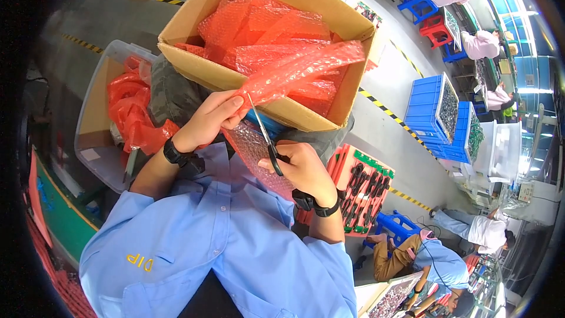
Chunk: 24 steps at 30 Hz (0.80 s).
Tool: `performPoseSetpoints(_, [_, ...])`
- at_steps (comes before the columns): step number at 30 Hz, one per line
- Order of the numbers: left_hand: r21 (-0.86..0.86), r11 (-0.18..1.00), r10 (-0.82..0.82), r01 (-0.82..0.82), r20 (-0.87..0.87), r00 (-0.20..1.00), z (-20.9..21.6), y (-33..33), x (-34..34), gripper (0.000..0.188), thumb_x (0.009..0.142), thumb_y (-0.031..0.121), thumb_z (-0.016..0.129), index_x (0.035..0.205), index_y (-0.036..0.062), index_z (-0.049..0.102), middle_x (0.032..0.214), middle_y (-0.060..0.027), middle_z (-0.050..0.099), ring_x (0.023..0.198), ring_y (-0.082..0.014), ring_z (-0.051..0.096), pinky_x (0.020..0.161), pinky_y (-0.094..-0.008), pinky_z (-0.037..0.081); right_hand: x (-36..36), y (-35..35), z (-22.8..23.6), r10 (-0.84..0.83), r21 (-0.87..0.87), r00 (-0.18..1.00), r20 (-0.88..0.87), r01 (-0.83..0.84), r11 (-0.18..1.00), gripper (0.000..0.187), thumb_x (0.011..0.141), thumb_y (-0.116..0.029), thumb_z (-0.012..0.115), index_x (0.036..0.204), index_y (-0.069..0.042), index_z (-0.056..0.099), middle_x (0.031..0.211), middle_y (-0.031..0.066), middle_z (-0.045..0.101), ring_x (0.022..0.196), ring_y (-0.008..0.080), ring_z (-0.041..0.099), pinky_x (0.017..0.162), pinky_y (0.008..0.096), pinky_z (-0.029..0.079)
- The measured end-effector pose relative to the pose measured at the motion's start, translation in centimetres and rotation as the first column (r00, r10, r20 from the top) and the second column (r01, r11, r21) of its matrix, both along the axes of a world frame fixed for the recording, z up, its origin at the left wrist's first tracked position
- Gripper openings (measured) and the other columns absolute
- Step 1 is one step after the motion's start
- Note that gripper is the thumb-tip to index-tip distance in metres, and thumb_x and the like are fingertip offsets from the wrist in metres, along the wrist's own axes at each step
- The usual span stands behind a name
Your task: Cut pieces of red bubble wrap from a cardboard box using a pair of scissors.
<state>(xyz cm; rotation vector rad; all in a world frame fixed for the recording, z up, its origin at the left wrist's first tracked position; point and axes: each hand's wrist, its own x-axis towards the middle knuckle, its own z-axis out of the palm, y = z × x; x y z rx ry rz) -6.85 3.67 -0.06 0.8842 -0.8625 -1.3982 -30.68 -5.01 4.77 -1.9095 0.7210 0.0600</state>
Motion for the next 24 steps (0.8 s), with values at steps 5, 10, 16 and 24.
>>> performPoseSetpoints(5, [0.015, 1.000, -0.002, 0.002, -0.013, 1.000, 0.1, 0.0, 0.4, 0.034, 0.112, 0.032, 0.046, 0.095, 0.0043, 0.055, 0.070, 0.0071, 0.036, 0.059, -0.0036, 0.029, 0.054, -0.0224, 0.022, -0.6, -0.1, -0.1, -0.016, 0.044, 1.000, -0.025, 0.017, 0.999, 0.039, 0.090, -0.031, 0.077, 0.089, 0.006, 0.064, 0.077, 0.0171, 0.054, 0.067, 0.0291, 0.050, 0.064, 0.0391, 0.044])
performPoseSetpoints(10, [0.002, 0.999, -0.043, 0.043, -0.026, 0.999, 0.1, 0.2, 0.9, 0.033, 0.110, 0.033, 0.048, 0.094, 0.0049, 0.056, 0.075, 0.0068, 0.040, 0.062, -0.0028, 0.031, 0.054, -0.0221, 0.021, -1.2, -0.3, -0.8, 0.040, 0.075, 0.998, 0.047, -0.044, 0.996, 0.040, 0.097, -0.038, 0.071, 0.091, 0.001, 0.067, 0.084, 0.0031, 0.060, 0.078, 0.0112, 0.054, 0.071, 0.0288, 0.044])
performPoseSetpoints(16, [0.038, 0.990, -0.135, 0.136, -0.031, 0.990, 0.0, 0.1, 0.4, 0.033, 0.110, 0.032, 0.048, 0.095, 0.0047, 0.058, 0.077, 0.0067, 0.043, 0.063, -0.0025, 0.032, 0.054, -0.0214, 0.022, -0.8, -0.6, -1.5, 0.088, 0.079, 0.996, 0.031, -0.090, 0.993, 0.045, 0.098, -0.044, 0.069, 0.092, 0.000, 0.068, 0.087, 0.0037, 0.063, 0.082, 0.0124, 0.057, 0.074, 0.0300, 0.045])
performPoseSetpoints(24, [0.057, 0.983, -0.173, 0.174, -0.023, 0.985, 0.1, 0.0, 0.7, 0.031, 0.109, 0.032, 0.050, 0.096, 0.0047, 0.059, 0.079, 0.0067, 0.045, 0.064, -0.0022, 0.033, 0.054, -0.0208, 0.023, -0.2, -0.4, -1.2, -0.003, 0.070, 0.998, 0.065, -0.002, 0.998, 0.049, 0.092, -0.040, 0.074, 0.087, 0.006, 0.059, 0.076, 0.0168, 0.052, 0.067, 0.0268, 0.047, 0.064, 0.0389, 0.043])
